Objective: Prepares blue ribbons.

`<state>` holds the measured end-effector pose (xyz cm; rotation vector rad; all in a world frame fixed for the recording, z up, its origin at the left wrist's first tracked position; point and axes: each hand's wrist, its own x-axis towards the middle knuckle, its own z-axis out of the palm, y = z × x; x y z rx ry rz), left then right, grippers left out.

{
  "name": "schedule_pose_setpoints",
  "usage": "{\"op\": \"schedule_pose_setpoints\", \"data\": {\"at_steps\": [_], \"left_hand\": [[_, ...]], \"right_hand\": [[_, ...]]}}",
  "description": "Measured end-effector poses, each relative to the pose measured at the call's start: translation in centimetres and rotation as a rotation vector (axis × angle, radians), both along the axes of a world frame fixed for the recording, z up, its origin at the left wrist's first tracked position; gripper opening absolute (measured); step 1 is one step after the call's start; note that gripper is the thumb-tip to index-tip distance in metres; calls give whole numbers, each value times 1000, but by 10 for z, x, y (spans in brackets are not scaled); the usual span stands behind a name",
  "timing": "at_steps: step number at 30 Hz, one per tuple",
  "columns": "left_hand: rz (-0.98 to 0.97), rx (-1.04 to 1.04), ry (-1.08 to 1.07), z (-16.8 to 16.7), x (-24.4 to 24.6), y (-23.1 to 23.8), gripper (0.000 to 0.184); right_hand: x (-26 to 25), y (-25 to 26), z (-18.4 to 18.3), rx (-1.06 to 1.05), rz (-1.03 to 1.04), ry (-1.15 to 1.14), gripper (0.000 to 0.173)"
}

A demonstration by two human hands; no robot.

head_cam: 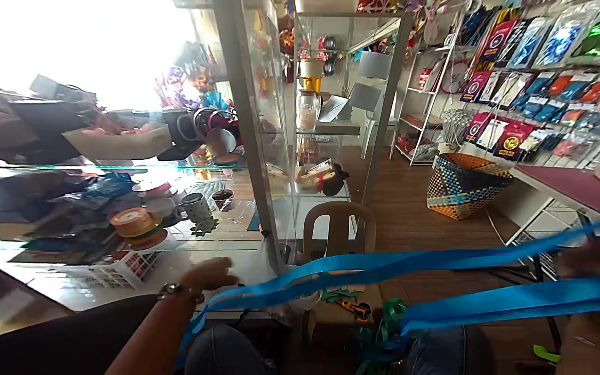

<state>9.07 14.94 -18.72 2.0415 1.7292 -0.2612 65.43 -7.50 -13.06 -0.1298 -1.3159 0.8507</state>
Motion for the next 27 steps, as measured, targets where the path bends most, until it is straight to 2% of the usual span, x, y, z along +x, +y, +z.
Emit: {"op": "schedule_pose_setpoints", "data": {"at_steps": [1,2,3,5,7,9,10,13,14,17,20,23,27], "left_hand": [[99,98,45,9,1,-11,54],[130,198,-12,25,8,-31,53],[87,292,-133,42,19,-58,45],[-139,380,-501,60,47,-124,29],[-436,252,-887,49,81,-183,29],[-578,98,-1085,25,116,-218,36],[-533,89,-1123,9,129,-227,40],[-213,50,-1320,-28,153,-231,58],[-117,-45,-1446,-31,156,-229,58],[175,-378,-1792,-26,162,-225,40],[446,-484,-1885,-21,166,-219,36],[611,-399,-1917,-8,156,-204,33],[669,-6,-1885,35,107,-161,32]], "right_hand": [[-24,5,-1,-98,109,-40,21],[-50,9,-7,-207,159,-64,25],[-75,12,-15,-305,183,-88,25],[-118,19,-28,-412,277,-141,23],[-151,25,-40,-463,388,-158,22],[-177,26,-50,-531,432,-153,20],[-188,25,-54,-560,430,-167,20],[-209,18,-69,-566,297,-327,19],[-213,15,-73,-540,212,-400,18],[-221,5,-85,-467,37,-546,17],[-225,0,-100,-473,5,-597,17],[-226,-2,-120,-481,-37,-670,21],[-220,7,-164,-505,-166,-913,28]]}}
